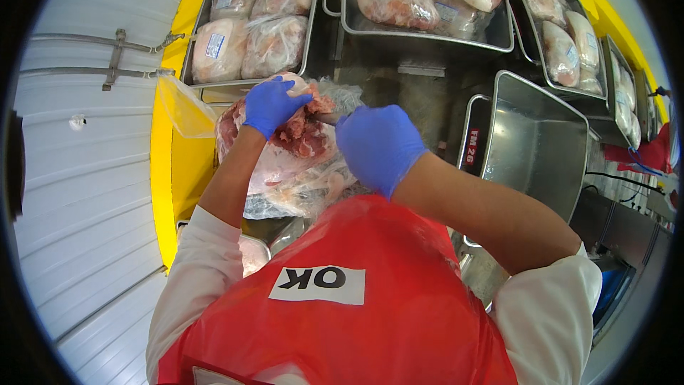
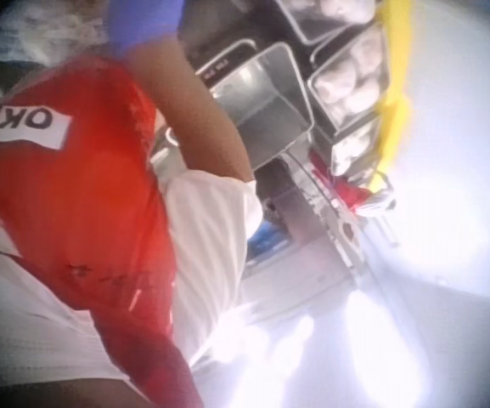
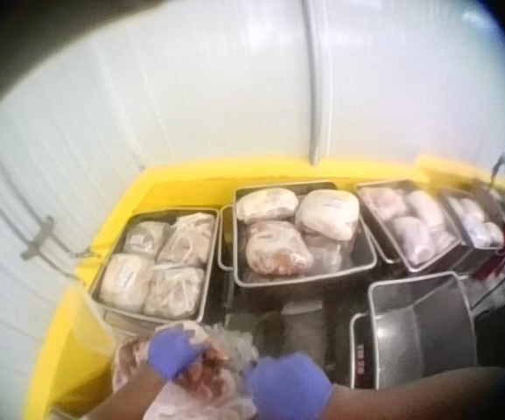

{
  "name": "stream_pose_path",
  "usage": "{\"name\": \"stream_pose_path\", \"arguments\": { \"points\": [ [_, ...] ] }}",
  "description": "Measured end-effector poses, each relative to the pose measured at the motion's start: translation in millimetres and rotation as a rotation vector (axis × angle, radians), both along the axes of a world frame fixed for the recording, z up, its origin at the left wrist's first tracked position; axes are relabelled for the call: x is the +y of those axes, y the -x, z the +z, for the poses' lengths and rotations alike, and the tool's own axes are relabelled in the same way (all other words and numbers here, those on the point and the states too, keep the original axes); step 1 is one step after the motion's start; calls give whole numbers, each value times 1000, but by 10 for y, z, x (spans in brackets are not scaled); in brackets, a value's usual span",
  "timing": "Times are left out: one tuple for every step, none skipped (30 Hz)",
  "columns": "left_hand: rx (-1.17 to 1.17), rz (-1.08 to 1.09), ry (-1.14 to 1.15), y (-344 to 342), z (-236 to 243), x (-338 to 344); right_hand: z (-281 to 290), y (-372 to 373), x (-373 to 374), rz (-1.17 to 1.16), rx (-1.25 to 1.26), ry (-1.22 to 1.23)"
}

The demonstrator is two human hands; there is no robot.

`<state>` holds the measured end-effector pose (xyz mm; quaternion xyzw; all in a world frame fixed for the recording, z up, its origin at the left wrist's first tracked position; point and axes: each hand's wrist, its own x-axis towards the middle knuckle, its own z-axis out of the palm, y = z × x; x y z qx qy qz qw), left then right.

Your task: The person trims fat and connective tissue from large cuts of raw meat using a knife. They repeatedly lift, rotate, and reposition the meat on a plastic sheet, then place trimmed pieces into metal trays.

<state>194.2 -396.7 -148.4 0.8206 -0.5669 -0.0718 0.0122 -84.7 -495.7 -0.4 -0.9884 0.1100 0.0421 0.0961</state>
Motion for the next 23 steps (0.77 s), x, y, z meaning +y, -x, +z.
{"name": "stream_pose_path", "arguments": {
  "points": [
    [27,-2,4,3,4,6,85,5,107,3,36,-4],
    [57,11,64,-1,11,29,176,-4,238,8,73,-9],
    [88,24,124,-11,19,61,248,-40,341,12,109,-13],
    [115,40,180,-15,18,107,291,-82,409,16,120,-19],
    [146,46,227,-23,3,159,329,-131,472,21,130,-25],
    [175,54,274,-37,-14,215,358,-189,535,27,141,-31],
    [213,51,324,-40,-19,222,349,-246,586,40,149,-7],
    [191,44,359,-61,-15,254,303,-309,633,55,158,16],
    [170,38,393,-93,-3,302,271,-373,684,70,166,39],
    [146,40,427,-124,-11,366,257,-424,770,70,178,43],
    [191,133,394,-160,-43,408,253,-467,879,70,190,47],
    [237,225,360,-195,-81,439,246,-512,986,71,201,52],
    [285,314,325,-220,-127,460,218,-557,1104,64,204,71],
    [267,299,340,-225,-137,476,183,-602,1224,56,206,85],
    [248,284,356,-218,-148,486,138,-666,1305,49,207,100],
    [232,266,369,-207,-162,485,64,-754,1350,53,246,104],
    [221,259,394,-198,-187,500,-14,-855,1385,50,282,103],
    [210,251,419,-169,-215,524,-75,-912,1384,47,319,103],
    [196,255,441,-175,-262,553,-54,-986,1327,38,381,53],
    [199,271,454,-172,-296,562,31,-1049,1232,21,443,-4],
    [204,286,466,-180,-329,568,98,-1116,1106,2,506,-61],
    [209,297,475,-173,-365,568,112,-1155,928,-16,519,-61],
    [210,299,464,-148,-390,576,121,-1202,691,-23,527,-61]
  ]
}}
